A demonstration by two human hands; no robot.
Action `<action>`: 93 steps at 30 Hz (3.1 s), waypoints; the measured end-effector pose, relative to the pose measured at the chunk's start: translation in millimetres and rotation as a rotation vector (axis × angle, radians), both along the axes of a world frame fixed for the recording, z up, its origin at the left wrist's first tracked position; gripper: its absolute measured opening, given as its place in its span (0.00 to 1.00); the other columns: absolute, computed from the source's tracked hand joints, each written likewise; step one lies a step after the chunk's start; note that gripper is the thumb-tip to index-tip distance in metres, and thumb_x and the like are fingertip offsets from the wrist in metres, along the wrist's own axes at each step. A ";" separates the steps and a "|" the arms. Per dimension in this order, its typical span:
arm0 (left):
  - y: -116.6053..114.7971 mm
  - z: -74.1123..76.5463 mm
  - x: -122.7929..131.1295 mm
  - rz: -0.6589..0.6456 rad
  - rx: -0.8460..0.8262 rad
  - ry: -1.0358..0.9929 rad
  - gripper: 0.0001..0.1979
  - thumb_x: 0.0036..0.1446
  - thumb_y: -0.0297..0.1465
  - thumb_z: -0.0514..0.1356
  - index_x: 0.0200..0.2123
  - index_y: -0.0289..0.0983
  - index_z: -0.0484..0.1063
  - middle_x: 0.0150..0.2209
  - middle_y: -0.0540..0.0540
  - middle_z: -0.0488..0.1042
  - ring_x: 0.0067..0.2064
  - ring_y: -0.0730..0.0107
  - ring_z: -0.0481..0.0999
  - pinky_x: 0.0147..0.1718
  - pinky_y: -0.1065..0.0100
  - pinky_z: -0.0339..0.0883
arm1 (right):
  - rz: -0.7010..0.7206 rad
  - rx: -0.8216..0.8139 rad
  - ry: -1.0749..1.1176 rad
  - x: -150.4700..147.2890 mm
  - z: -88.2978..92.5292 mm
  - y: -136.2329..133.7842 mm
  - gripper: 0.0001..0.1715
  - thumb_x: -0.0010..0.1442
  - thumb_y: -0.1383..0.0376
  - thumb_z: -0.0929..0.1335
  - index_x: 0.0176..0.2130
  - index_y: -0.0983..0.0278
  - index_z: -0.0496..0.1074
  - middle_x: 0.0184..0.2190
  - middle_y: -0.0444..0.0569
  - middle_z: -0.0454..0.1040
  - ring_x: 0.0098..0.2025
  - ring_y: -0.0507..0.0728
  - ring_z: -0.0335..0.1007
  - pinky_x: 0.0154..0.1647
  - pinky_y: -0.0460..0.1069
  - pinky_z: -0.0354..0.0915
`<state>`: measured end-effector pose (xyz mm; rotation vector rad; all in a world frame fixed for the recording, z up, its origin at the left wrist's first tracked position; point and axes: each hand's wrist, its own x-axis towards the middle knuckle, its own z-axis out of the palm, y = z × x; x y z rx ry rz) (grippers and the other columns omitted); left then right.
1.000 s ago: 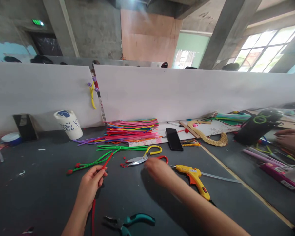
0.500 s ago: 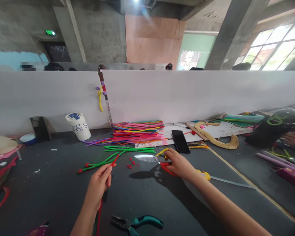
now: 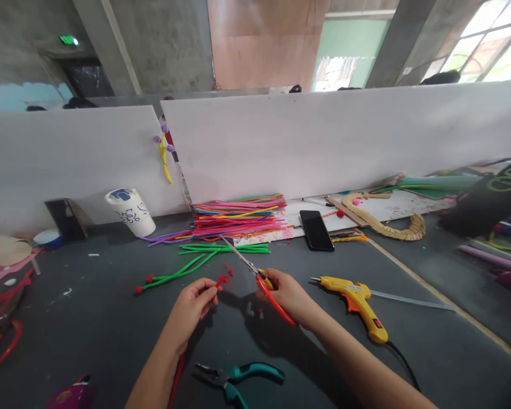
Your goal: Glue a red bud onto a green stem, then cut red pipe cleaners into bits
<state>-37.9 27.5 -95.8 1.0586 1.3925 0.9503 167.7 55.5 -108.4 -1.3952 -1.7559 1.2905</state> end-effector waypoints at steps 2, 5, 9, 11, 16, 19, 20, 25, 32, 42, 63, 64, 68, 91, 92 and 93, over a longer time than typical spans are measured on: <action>0.1 -5.3 1.9 -0.023 -0.017 -0.005 0.10 0.45 0.38 0.59 0.25 0.36 0.68 0.17 0.53 0.65 0.16 0.79 0.54 0.16 0.75 0.42 | -0.010 -0.046 -0.031 10.8 -2.4 2.0 0.10 0.42 0.70 0.66 0.24 0.63 0.58 0.18 0.36 0.60 0.20 0.46 0.54 0.19 0.42 0.48; -1.8 -11.5 2.5 -0.057 -0.040 -0.011 0.11 0.46 0.38 0.58 0.25 0.36 0.68 0.17 0.53 0.66 0.15 0.80 0.53 0.15 0.75 0.41 | 0.039 -0.169 -0.051 14.0 -7.3 1.3 0.08 0.42 0.73 0.64 0.26 0.63 0.60 0.17 0.37 0.65 0.16 0.47 0.58 0.17 0.42 0.51; -2.8 -13.8 -3.8 -0.040 -0.033 -0.009 0.11 0.47 0.38 0.57 0.27 0.36 0.69 0.18 0.53 0.66 0.15 0.80 0.53 0.16 0.75 0.42 | 0.042 -0.220 -0.008 0.4 -11.0 -0.6 0.07 0.44 0.72 0.64 0.28 0.63 0.61 0.21 0.40 0.69 0.18 0.49 0.64 0.17 0.42 0.55; -1.7 -14.7 -7.6 -0.003 -0.028 -0.006 0.11 0.46 0.38 0.57 0.27 0.36 0.68 0.18 0.53 0.65 0.15 0.80 0.53 0.15 0.75 0.42 | 0.017 -0.195 0.038 -5.7 -7.8 -0.2 0.08 0.45 0.70 0.65 0.29 0.63 0.60 0.23 0.41 0.70 0.20 0.49 0.65 0.18 0.42 0.56; 0.6 -18.9 -8.4 0.063 -0.022 -0.032 0.09 0.43 0.37 0.58 0.25 0.36 0.68 0.20 0.53 0.66 0.16 0.80 0.54 0.15 0.75 0.43 | -0.051 -0.152 0.125 -8.5 9.8 6.6 0.09 0.51 0.62 0.63 0.29 0.61 0.55 0.23 0.39 0.66 0.21 0.49 0.64 0.17 0.42 0.59; -0.1 -20.5 -5.3 0.076 -0.016 -0.060 0.11 0.45 0.38 0.58 0.26 0.35 0.69 0.18 0.54 0.64 0.14 0.81 0.51 0.15 0.75 0.40 | -0.079 -0.124 0.105 -7.9 16.1 9.4 0.12 0.53 0.56 0.62 0.29 0.61 0.55 0.19 0.36 0.60 0.16 0.47 0.56 0.15 0.42 0.54; -0.7 -20.4 -4.4 0.078 -0.010 -0.072 0.12 0.45 0.39 0.58 0.26 0.35 0.69 0.17 0.54 0.64 0.14 0.82 0.50 0.14 0.75 0.40 | -0.073 -0.111 0.091 -8.4 16.6 8.7 0.14 0.53 0.54 0.62 0.28 0.61 0.55 0.18 0.36 0.57 0.16 0.46 0.53 0.16 0.42 0.52; -5.3 -13.5 -1.6 0.074 0.013 -0.124 0.12 0.46 0.39 0.58 0.26 0.35 0.69 0.16 0.55 0.62 0.15 0.83 0.49 0.15 0.75 0.39 | 0.051 -0.012 -0.030 -14.0 15.0 -9.4 0.21 0.46 0.52 0.69 0.24 0.62 0.57 0.20 0.37 0.59 0.22 0.48 0.53 0.23 0.43 0.50; -12.6 -2.4 0.2 0.145 0.028 -0.154 0.11 0.46 0.38 0.58 0.24 0.35 0.69 0.16 0.55 0.61 0.14 0.84 0.46 0.15 0.74 0.36 | 0.310 0.016 -0.290 -15.9 19.6 -27.6 0.20 0.51 0.48 0.64 0.29 0.63 0.62 0.24 0.42 0.63 0.24 0.50 0.55 0.23 0.44 0.51; -16.1 -1.3 -3.2 0.207 0.025 -0.122 0.10 0.47 0.37 0.58 0.24 0.35 0.71 0.15 0.55 0.58 0.18 0.80 0.53 0.16 0.76 0.44 | 0.420 -0.104 -0.233 -16.9 26.1 -32.3 0.19 0.53 0.51 0.63 0.30 0.65 0.64 0.23 0.41 0.62 0.24 0.49 0.51 0.23 0.42 0.50; -17.9 2.5 1.0 0.141 0.120 0.092 0.10 0.51 0.34 0.56 0.22 0.36 0.69 0.17 0.54 0.62 0.22 0.76 0.60 0.22 0.75 0.52 | 0.405 -0.181 -0.376 -18.4 42.1 -35.8 0.18 0.52 0.52 0.64 0.26 0.63 0.57 0.20 0.38 0.58 0.23 0.48 0.49 0.20 0.43 0.48; -17.6 2.7 0.7 0.133 0.122 0.103 0.11 0.51 0.35 0.56 0.21 0.36 0.69 0.17 0.54 0.62 0.22 0.76 0.59 0.22 0.75 0.52 | 0.396 -0.184 -0.381 -18.9 41.8 -36.0 0.19 0.52 0.52 0.64 0.25 0.63 0.57 0.20 0.38 0.57 0.22 0.48 0.48 0.20 0.43 0.48; -16.3 -1.1 -0.5 0.105 0.097 0.090 0.11 0.51 0.35 0.56 0.23 0.36 0.69 0.18 0.53 0.63 0.22 0.77 0.60 0.21 0.75 0.51 | 0.394 -0.202 -0.374 -19.4 40.5 -36.6 0.19 0.53 0.52 0.63 0.24 0.63 0.55 0.19 0.38 0.54 0.22 0.48 0.46 0.19 0.43 0.46; -13.4 -10.2 5.3 0.086 -0.044 -0.136 0.10 0.47 0.36 0.58 0.21 0.35 0.71 0.13 0.56 0.54 0.17 0.80 0.49 0.15 0.75 0.41 | 0.419 -0.320 -0.270 -14.0 37.3 -42.3 0.19 0.55 0.52 0.62 0.25 0.64 0.55 0.20 0.38 0.53 0.23 0.47 0.46 0.20 0.43 0.47; -14.1 -8.7 5.9 0.075 -0.050 -0.133 0.10 0.46 0.36 0.58 0.21 0.35 0.71 0.13 0.56 0.54 0.16 0.80 0.50 0.15 0.74 0.42 | 0.405 -0.329 -0.261 -13.2 37.7 -43.4 0.19 0.55 0.53 0.62 0.24 0.64 0.55 0.20 0.38 0.52 0.23 0.47 0.45 0.20 0.43 0.46; -14.7 -7.4 6.2 0.070 -0.052 -0.123 0.10 0.46 0.36 0.58 0.21 0.35 0.71 0.13 0.56 0.54 0.16 0.80 0.50 0.15 0.74 0.42 | 0.392 -0.341 -0.247 -12.3 37.4 -44.1 0.20 0.54 0.52 0.63 0.24 0.64 0.55 0.20 0.38 0.51 0.22 0.47 0.44 0.19 0.43 0.45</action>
